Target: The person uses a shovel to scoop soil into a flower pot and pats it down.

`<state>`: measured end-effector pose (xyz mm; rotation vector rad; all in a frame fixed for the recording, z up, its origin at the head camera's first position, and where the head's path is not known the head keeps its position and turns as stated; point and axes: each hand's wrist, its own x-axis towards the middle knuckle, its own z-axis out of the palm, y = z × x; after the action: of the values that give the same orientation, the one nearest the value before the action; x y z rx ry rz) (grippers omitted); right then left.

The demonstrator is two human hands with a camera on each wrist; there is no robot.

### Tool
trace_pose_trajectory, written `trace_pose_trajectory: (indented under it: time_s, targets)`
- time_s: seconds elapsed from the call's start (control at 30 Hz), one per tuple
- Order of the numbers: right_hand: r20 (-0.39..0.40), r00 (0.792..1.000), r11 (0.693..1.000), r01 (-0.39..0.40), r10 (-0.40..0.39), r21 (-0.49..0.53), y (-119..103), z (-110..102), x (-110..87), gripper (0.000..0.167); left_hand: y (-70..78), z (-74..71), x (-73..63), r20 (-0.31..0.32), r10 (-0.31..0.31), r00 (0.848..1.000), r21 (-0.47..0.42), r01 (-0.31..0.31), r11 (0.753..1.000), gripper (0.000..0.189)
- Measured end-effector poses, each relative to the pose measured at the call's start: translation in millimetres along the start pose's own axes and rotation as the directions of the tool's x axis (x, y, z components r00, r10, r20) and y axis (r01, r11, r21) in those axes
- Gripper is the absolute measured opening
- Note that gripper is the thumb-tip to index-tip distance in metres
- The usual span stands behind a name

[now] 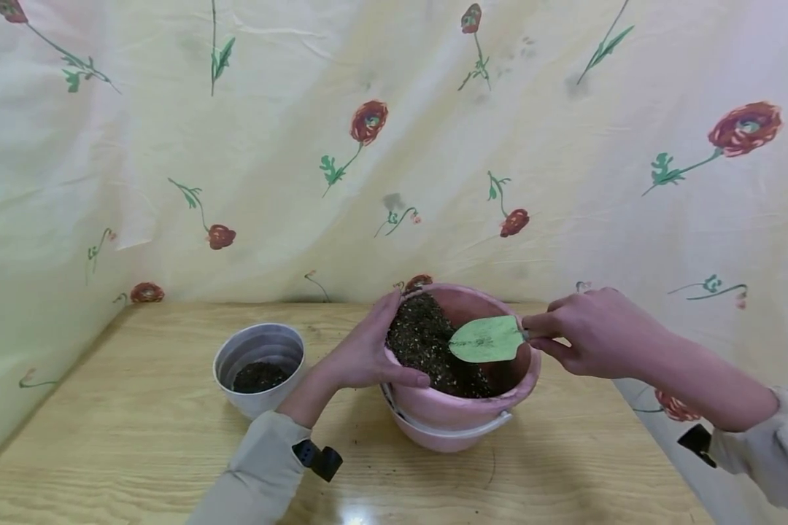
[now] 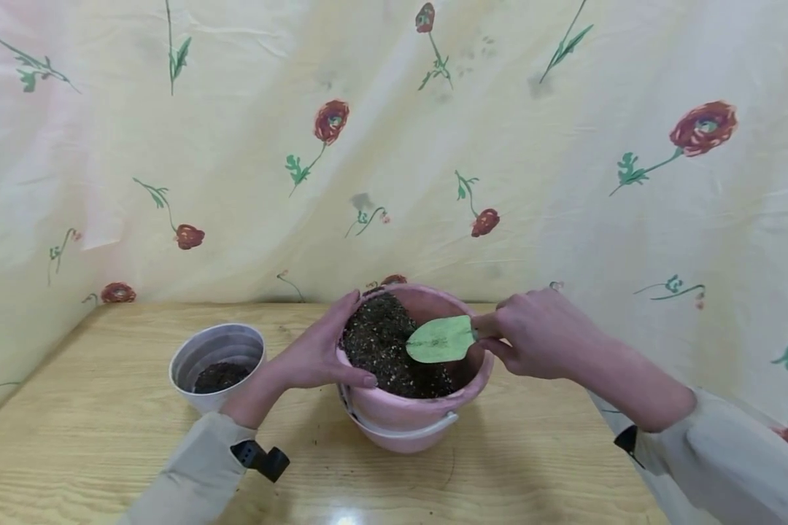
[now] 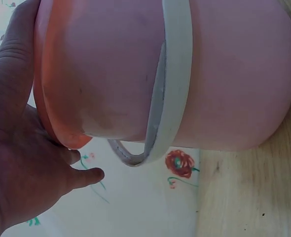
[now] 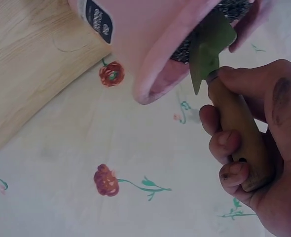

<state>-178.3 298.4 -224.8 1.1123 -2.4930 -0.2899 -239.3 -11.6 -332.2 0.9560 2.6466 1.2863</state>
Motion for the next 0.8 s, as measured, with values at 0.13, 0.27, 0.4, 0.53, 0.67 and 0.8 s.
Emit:
trace_pose_trajectory:
  time_s: [0.13,0.27,0.4,0.53,0.67,0.8]
  targets:
    - [0.084,0.996,0.999,-0.038,0.04,-0.019,0,7,7.2,0.034,0.5,0.3,0.8,0.004,-0.009,1.0,0.008,0.009,1.0,0.133]
    - [0.128,0.989,0.997,-0.068,0.071,-0.031,-3,13,16.6,0.041,-0.1,0.4,1.8,0.009,-0.014,1.0,0.017,0.014,1.0,0.134]
    - [0.111,0.991,0.996,-0.072,0.076,-0.044,-4,20,26.3,0.04,-1.4,0.1,3.0,0.017,-0.011,1.0,0.022,0.011,1.0,0.134]
    - [0.094,0.994,0.997,-0.059,0.063,-0.043,-3,28,34.2,0.041,-1.2,-0.3,3.8,0.032,0.003,0.999,0.008,-0.003,1.0,0.134]
    - [0.083,0.995,0.998,-0.043,0.046,-0.041,0,34,40.7,0.043,-0.4,-1.4,4.3,0.045,0.009,0.999,0.012,-0.009,1.0,0.134]
    - [0.063,0.998,1.0,-0.026,0.027,-0.018,2,39,50.1,0.037,0.3,-3.8,4.3,0.055,-0.005,0.998,0.04,0.003,0.999,0.134]
